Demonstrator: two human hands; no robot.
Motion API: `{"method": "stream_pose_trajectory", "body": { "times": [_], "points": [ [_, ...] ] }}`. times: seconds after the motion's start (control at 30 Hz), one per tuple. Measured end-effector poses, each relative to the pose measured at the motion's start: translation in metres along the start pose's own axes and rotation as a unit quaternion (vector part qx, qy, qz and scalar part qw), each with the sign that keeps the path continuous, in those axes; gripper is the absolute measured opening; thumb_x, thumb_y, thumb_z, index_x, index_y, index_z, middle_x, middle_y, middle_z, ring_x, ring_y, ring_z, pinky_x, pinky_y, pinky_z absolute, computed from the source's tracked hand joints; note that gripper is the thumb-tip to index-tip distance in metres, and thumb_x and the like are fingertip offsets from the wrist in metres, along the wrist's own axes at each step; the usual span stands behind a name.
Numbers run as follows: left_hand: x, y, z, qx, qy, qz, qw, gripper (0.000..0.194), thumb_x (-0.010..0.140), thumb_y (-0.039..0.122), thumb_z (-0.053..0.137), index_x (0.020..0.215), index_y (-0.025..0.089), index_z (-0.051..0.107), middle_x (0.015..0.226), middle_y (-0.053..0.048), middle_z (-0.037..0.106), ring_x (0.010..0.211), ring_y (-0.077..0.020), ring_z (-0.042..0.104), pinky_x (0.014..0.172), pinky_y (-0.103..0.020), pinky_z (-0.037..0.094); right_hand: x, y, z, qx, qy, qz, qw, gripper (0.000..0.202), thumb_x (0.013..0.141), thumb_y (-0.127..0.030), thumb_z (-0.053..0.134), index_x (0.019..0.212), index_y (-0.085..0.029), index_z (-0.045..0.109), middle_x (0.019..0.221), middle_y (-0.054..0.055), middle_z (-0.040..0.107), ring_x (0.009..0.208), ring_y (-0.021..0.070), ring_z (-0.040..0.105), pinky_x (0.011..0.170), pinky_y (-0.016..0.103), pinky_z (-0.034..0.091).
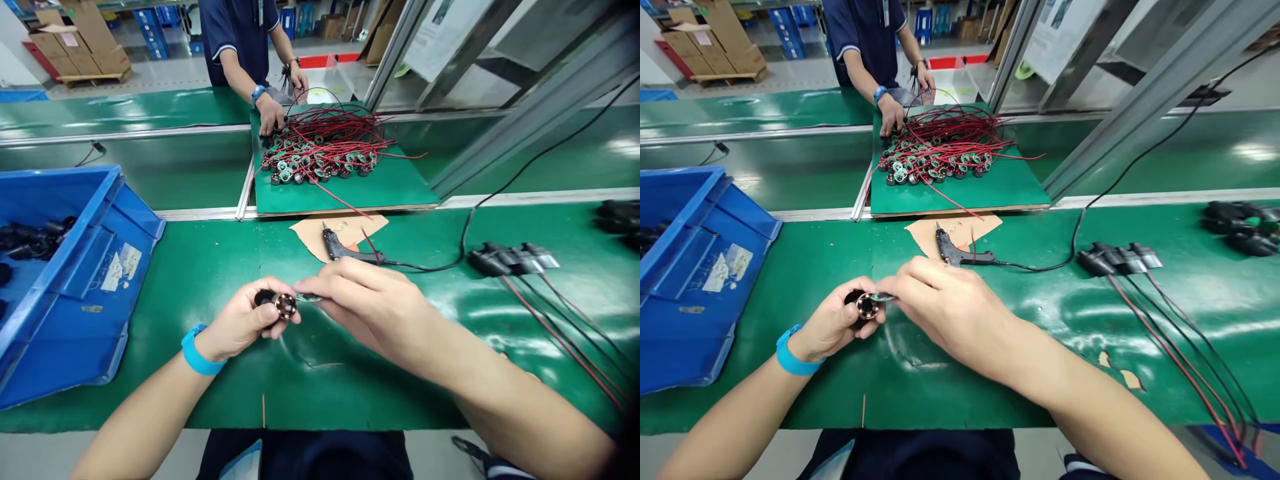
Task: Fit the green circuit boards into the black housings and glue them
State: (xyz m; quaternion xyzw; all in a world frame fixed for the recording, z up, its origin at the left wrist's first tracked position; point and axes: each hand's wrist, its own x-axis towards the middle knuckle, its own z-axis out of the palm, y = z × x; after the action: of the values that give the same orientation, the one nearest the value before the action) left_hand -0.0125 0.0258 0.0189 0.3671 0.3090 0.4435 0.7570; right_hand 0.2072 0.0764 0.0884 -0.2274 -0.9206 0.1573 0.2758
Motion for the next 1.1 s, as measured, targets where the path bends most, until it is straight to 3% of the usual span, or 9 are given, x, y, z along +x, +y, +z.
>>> {"method": "stream_pose_trajectory", "body": {
  "times": [0.07, 0.17, 0.33, 0.47, 0.67, 0.8, 0.9, 0.97, 1.1],
  "points": [
    [-0.002, -0.004, 0.003, 0.010, -0.029, -0.009, 0.999, 0.056, 0.074, 0.062, 0.083, 0.098, 0.016, 0.062, 0.075, -0.004, 0.070, 0.049, -0.0064, 0.049, 0.046, -0.019, 0.029, -0.005, -0.016, -0.009, 0.042, -0.015, 0.061, 0.997, 0.021, 0.102, -0.022, 0.055, 0.116, -0.021, 0.071, 0.086, 0.002, 0.068, 0.072, 0.0123, 0.064, 0.064, 0.023, 0.053],
    [-0.004, -0.009, 0.006, 0.015, -0.066, -0.026, 0.997, 0.056, 0.074, 0.063, 0.083, 0.096, 0.016, 0.062, 0.074, -0.004, 0.070, 0.049, -0.0063, 0.049, 0.046, -0.018, 0.031, -0.012, -0.025, -0.005, 0.132, 0.003, 0.119, 0.984, 0.015, 0.096, -0.030, 0.068, 0.106, -0.022, 0.077, 0.068, -0.003, 0.057, 0.057, 0.0092, 0.051, 0.051, 0.021, 0.042],
    [-0.004, -0.010, 0.010, 0.040, -0.098, -0.045, 0.993, 0.055, 0.068, 0.055, 0.090, 0.101, 0.017, 0.068, 0.079, -0.005, 0.071, 0.057, -0.0089, 0.054, 0.055, -0.021, 0.040, -0.025, -0.022, 0.014, 0.220, 0.078, 0.188, 0.954, 0.006, 0.088, -0.023, 0.076, 0.086, -0.020, 0.079, 0.060, -0.006, 0.052, 0.048, 0.0059, 0.038, 0.042, 0.021, 0.029],
    [-0.003, -0.012, 0.017, 0.086, -0.063, -0.027, 0.994, 0.044, 0.070, 0.048, 0.091, 0.092, 0.016, 0.070, 0.073, -0.002, 0.065, 0.063, -0.0119, 0.055, 0.063, -0.025, 0.046, -0.038, -0.027, 0.022, 0.154, 0.129, 0.163, 0.966, 0.005, 0.088, -0.023, 0.075, 0.086, -0.019, 0.077, 0.060, -0.005, 0.053, 0.048, 0.0063, 0.040, 0.043, 0.022, 0.031],
    [-0.006, -0.020, 0.021, 0.100, 0.009, 0.033, 0.994, 0.049, 0.063, 0.051, 0.094, 0.088, 0.018, 0.068, 0.070, 0.002, 0.062, 0.061, -0.0094, 0.049, 0.061, -0.021, 0.045, -0.043, -0.034, 0.035, -0.005, 0.179, 0.087, 0.980, 0.004, 0.091, -0.017, 0.070, 0.090, -0.019, 0.074, 0.062, -0.004, 0.061, 0.048, 0.0072, 0.049, 0.045, 0.022, 0.038],
    [-0.006, -0.019, 0.018, 0.116, -0.011, 0.025, 0.993, 0.058, 0.055, 0.048, 0.098, 0.095, 0.020, 0.068, 0.072, 0.003, 0.061, 0.060, -0.0089, 0.049, 0.057, -0.020, 0.042, -0.038, -0.027, 0.033, 0.083, 0.177, 0.111, 0.974, 0.002, 0.088, -0.017, 0.073, 0.088, -0.017, 0.075, 0.061, -0.004, 0.061, 0.047, 0.0061, 0.045, 0.043, 0.021, 0.035],
    [-0.004, -0.018, 0.016, 0.130, -0.037, 0.026, 0.990, 0.053, 0.067, 0.043, 0.093, 0.109, 0.022, 0.068, 0.079, 0.002, 0.062, 0.063, -0.0094, 0.052, 0.060, -0.020, 0.044, -0.035, -0.020, 0.029, 0.150, 0.170, 0.162, 0.961, 0.002, 0.085, -0.017, 0.076, 0.084, -0.017, 0.076, 0.060, -0.005, 0.058, 0.046, 0.0056, 0.041, 0.042, 0.021, 0.031],
    [-0.002, -0.018, 0.016, 0.144, -0.027, 0.039, 0.989, 0.041, 0.075, 0.040, 0.089, 0.106, 0.022, 0.069, 0.082, 0.001, 0.063, 0.067, -0.0101, 0.053, 0.064, -0.021, 0.045, -0.036, -0.018, 0.030, 0.152, 0.170, 0.172, 0.958, 0.002, 0.084, -0.017, 0.077, 0.082, -0.018, 0.076, 0.058, -0.005, 0.056, 0.046, 0.0060, 0.041, 0.042, 0.021, 0.030],
    [-0.001, -0.018, 0.017, 0.157, -0.018, 0.027, 0.987, 0.035, 0.075, 0.038, 0.088, 0.095, 0.019, 0.067, 0.077, 0.001, 0.061, 0.065, -0.0104, 0.051, 0.061, -0.021, 0.044, -0.039, -0.021, 0.041, 0.099, 0.188, 0.128, 0.969, 0.002, 0.086, -0.016, 0.074, 0.084, -0.016, 0.075, 0.061, -0.003, 0.060, 0.048, 0.0067, 0.046, 0.044, 0.021, 0.035]
  ]
}}
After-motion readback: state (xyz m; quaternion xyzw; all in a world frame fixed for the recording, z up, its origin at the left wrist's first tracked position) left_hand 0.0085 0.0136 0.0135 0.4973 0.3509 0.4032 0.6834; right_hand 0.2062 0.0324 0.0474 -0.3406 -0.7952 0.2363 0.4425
